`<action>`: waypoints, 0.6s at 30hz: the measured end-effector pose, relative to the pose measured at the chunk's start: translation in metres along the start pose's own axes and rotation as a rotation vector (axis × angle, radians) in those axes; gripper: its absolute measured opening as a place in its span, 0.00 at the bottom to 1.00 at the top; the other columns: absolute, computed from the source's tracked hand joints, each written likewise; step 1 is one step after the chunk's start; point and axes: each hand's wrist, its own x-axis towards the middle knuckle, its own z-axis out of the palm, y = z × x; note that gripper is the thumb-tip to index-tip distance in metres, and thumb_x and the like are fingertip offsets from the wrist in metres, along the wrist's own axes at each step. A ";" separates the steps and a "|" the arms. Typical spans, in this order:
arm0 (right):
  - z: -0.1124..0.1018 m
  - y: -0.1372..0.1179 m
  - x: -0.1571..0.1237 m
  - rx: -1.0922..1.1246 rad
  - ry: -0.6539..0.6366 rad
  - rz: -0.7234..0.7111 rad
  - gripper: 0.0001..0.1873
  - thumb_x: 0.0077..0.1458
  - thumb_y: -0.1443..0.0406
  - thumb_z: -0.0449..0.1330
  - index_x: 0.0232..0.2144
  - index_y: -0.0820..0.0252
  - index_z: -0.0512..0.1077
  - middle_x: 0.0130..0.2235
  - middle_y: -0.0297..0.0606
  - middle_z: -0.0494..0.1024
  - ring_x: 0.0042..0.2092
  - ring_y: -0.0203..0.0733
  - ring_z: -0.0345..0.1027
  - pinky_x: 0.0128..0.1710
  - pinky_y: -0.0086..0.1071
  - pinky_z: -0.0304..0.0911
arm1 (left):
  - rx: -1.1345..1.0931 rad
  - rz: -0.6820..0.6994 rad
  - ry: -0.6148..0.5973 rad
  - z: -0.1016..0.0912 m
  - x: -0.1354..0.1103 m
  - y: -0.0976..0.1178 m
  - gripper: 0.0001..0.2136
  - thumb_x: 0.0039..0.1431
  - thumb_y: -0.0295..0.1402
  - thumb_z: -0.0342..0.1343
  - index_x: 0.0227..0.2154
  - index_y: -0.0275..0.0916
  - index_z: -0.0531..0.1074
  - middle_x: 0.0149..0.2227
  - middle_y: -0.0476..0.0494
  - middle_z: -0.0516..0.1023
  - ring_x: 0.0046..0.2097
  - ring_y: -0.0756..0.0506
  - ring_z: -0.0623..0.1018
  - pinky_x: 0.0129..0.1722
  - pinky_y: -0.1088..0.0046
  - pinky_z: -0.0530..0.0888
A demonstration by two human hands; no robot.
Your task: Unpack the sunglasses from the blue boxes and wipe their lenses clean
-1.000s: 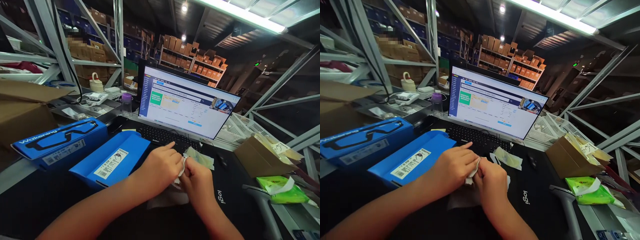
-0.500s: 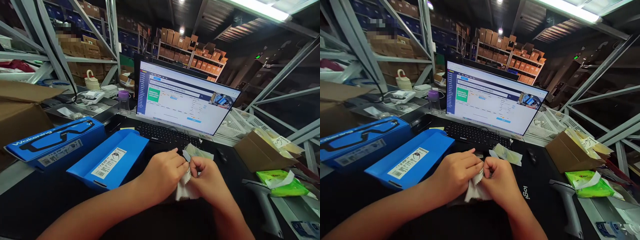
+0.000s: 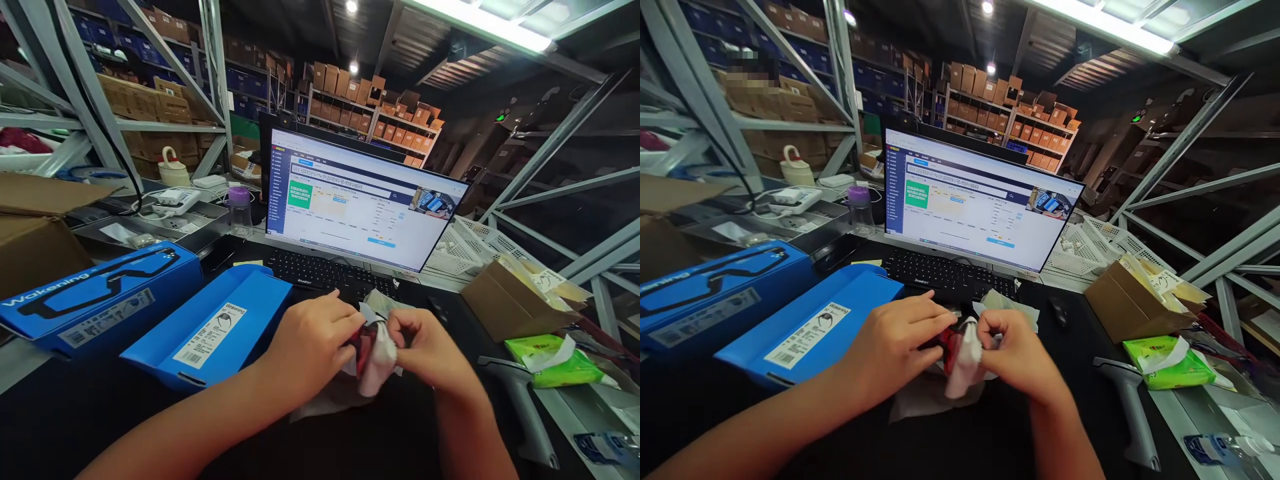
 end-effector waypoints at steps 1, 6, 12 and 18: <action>0.013 -0.006 0.000 -0.054 0.096 -0.020 0.14 0.42 0.73 0.60 0.17 0.57 0.56 0.20 0.25 0.59 0.25 0.32 0.49 0.25 0.28 0.45 | 0.021 0.028 0.007 0.002 0.000 0.001 0.09 0.56 0.21 0.54 0.33 0.37 0.76 0.31 0.48 0.80 0.34 0.47 0.78 0.55 0.59 0.75; 0.033 -0.016 -0.001 -0.041 0.262 -0.042 0.14 0.45 0.73 0.57 0.19 0.57 0.55 0.21 0.25 0.58 0.25 0.32 0.48 0.25 0.27 0.45 | 0.000 0.020 -0.001 -0.004 0.001 0.001 0.10 0.60 0.22 0.52 0.37 0.39 0.77 0.35 0.49 0.82 0.37 0.48 0.80 0.57 0.56 0.73; -0.021 0.006 0.002 0.455 -0.132 0.107 0.20 0.35 0.72 0.69 0.15 0.59 0.58 0.18 0.24 0.61 0.22 0.28 0.48 0.22 0.25 0.44 | -0.080 -0.039 0.100 -0.022 0.005 -0.005 0.15 0.49 0.19 0.58 0.39 0.42 0.77 0.38 0.51 0.83 0.39 0.48 0.81 0.58 0.56 0.73; -0.008 -0.004 0.002 0.615 -0.035 0.207 0.13 0.33 0.74 0.68 0.22 0.61 0.68 0.23 0.28 0.72 0.24 0.30 0.61 0.24 0.23 0.57 | -0.018 -0.033 0.067 -0.020 0.004 -0.003 0.15 0.52 0.20 0.58 0.41 0.41 0.77 0.40 0.50 0.83 0.39 0.48 0.81 0.60 0.53 0.72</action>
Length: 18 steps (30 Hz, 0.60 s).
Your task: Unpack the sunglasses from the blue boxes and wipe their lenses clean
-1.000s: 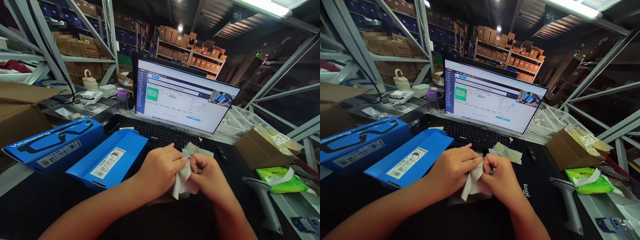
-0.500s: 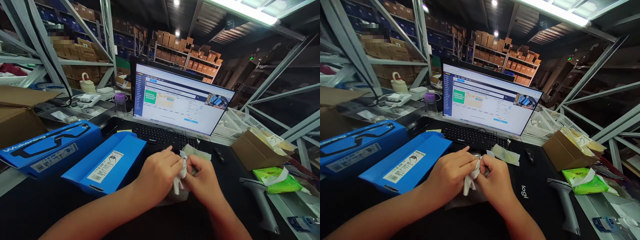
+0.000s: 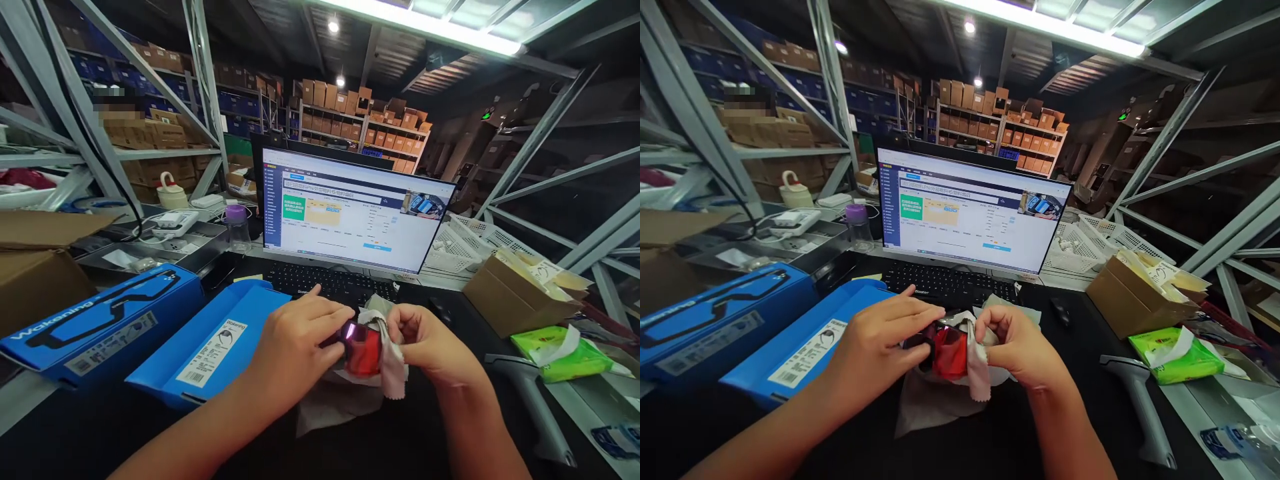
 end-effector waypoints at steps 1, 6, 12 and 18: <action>0.007 0.001 -0.001 -0.018 0.027 0.007 0.13 0.33 0.74 0.67 0.24 0.60 0.69 0.24 0.28 0.73 0.24 0.31 0.62 0.23 0.23 0.58 | 0.016 0.017 -0.022 0.003 -0.001 0.002 0.14 0.53 0.20 0.57 0.41 0.41 0.77 0.40 0.49 0.83 0.40 0.47 0.81 0.60 0.52 0.72; 0.034 0.008 0.000 -0.135 0.230 0.012 0.11 0.35 0.71 0.63 0.27 0.58 0.69 0.23 0.28 0.71 0.23 0.35 0.66 0.22 0.27 0.65 | 0.145 0.121 -0.002 0.018 -0.004 0.013 0.07 0.61 0.24 0.55 0.40 0.35 0.77 0.37 0.44 0.83 0.40 0.45 0.81 0.57 0.53 0.74; 0.042 0.008 0.001 -0.390 0.313 -0.111 0.08 0.41 0.69 0.63 0.25 0.57 0.66 0.25 0.28 0.70 0.23 0.33 0.64 0.20 0.25 0.60 | 0.018 0.027 -0.065 0.012 0.000 0.001 0.10 0.57 0.22 0.58 0.38 0.42 0.78 0.38 0.52 0.84 0.41 0.48 0.81 0.62 0.52 0.68; 0.016 -0.001 -0.006 -0.367 0.007 -0.082 0.13 0.42 0.73 0.61 0.24 0.56 0.59 0.24 0.25 0.68 0.23 0.32 0.64 0.21 0.25 0.57 | -0.119 -0.143 -0.043 -0.004 0.003 -0.006 0.18 0.47 0.18 0.60 0.38 0.46 0.80 0.39 0.54 0.84 0.41 0.47 0.81 0.63 0.51 0.67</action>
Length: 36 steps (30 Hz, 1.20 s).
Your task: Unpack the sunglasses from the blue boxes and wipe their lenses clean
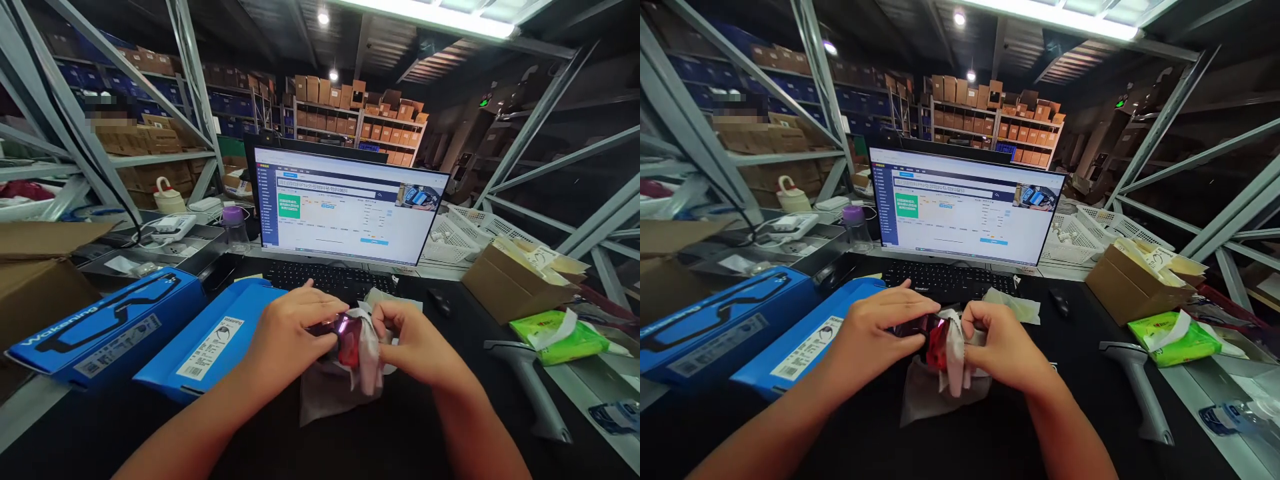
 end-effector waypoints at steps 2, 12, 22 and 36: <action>-0.012 0.000 -0.003 -0.066 -0.112 -0.068 0.15 0.43 0.73 0.63 0.23 0.57 0.59 0.24 0.24 0.64 0.25 0.31 0.60 0.23 0.24 0.53 | -0.014 -0.019 -0.014 -0.003 -0.001 0.002 0.19 0.46 0.18 0.60 0.39 0.47 0.80 0.39 0.53 0.84 0.42 0.47 0.82 0.63 0.50 0.67; 0.019 0.002 -0.010 -0.433 0.125 -0.293 0.22 0.47 0.72 0.62 0.20 0.56 0.49 0.21 0.24 0.55 0.25 0.32 0.46 0.24 0.29 0.42 | 0.019 0.049 -0.065 0.000 -0.002 0.014 0.14 0.50 0.20 0.59 0.37 0.45 0.80 0.37 0.52 0.84 0.39 0.47 0.82 0.63 0.47 0.65; -0.009 0.003 -0.008 -0.264 -0.102 -0.276 0.24 0.45 0.71 0.66 0.20 0.56 0.50 0.22 0.24 0.57 0.25 0.31 0.47 0.25 0.27 0.46 | -0.066 0.031 -0.007 -0.016 0.001 0.008 0.18 0.46 0.18 0.59 0.38 0.45 0.80 0.39 0.52 0.84 0.41 0.47 0.82 0.66 0.46 0.61; 0.012 0.008 -0.004 -0.452 0.131 -0.282 0.19 0.50 0.69 0.63 0.18 0.57 0.56 0.19 0.26 0.60 0.24 0.32 0.49 0.24 0.29 0.45 | 0.161 0.294 -0.038 -0.007 0.002 0.003 0.13 0.58 0.19 0.55 0.41 0.41 0.77 0.39 0.51 0.83 0.43 0.48 0.80 0.70 0.45 0.50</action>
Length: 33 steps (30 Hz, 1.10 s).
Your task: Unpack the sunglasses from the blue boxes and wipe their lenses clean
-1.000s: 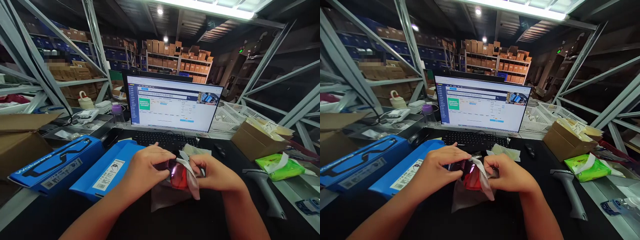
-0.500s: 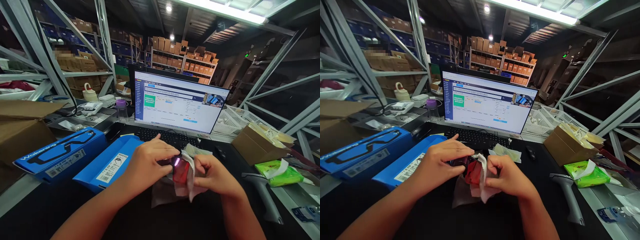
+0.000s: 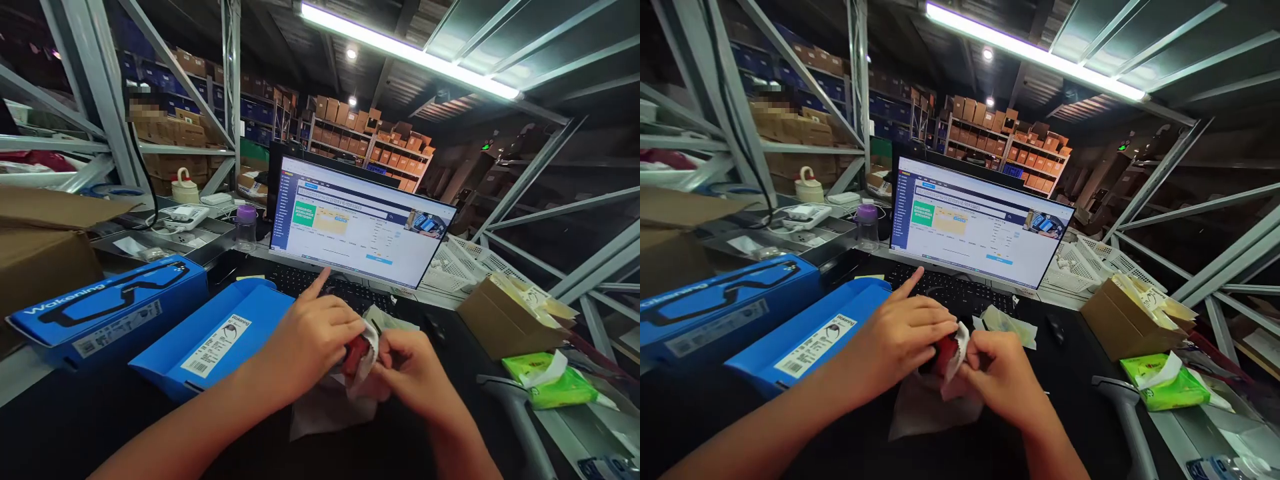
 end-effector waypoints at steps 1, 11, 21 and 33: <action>0.003 -0.001 0.000 -0.038 0.029 -0.026 0.18 0.50 0.70 0.61 0.18 0.57 0.56 0.19 0.26 0.59 0.24 0.32 0.49 0.24 0.29 0.45 | 0.047 0.033 0.013 0.003 0.000 0.001 0.12 0.61 0.21 0.54 0.43 0.40 0.76 0.40 0.50 0.83 0.46 0.47 0.79 0.70 0.44 0.46; -0.007 0.010 0.010 0.627 0.275 0.141 0.19 0.54 0.55 0.63 0.29 0.53 0.55 0.28 0.29 0.65 0.25 0.34 0.55 0.24 0.27 0.54 | 0.175 -0.293 0.094 0.014 -0.009 0.018 0.17 0.52 0.27 0.58 0.46 0.40 0.71 0.44 0.40 0.76 0.44 0.38 0.76 0.43 0.54 0.77; 0.036 -0.004 0.006 0.123 0.477 -0.146 0.15 0.39 0.73 0.53 0.18 0.55 0.49 0.18 0.23 0.51 0.21 0.30 0.42 0.20 0.26 0.41 | 0.455 -0.120 0.145 0.044 -0.010 0.028 0.11 0.51 0.22 0.50 0.39 0.36 0.67 0.39 0.34 0.75 0.44 0.35 0.75 0.46 0.51 0.75; -0.007 0.003 0.013 1.089 0.478 0.226 0.31 0.38 0.65 0.74 0.22 0.56 0.51 0.22 0.25 0.67 0.25 0.32 0.61 0.25 0.23 0.56 | 0.066 -0.146 -0.140 0.038 -0.011 0.014 0.24 0.49 0.20 0.56 0.50 0.44 0.70 0.58 0.41 0.69 0.58 0.38 0.71 0.55 0.58 0.73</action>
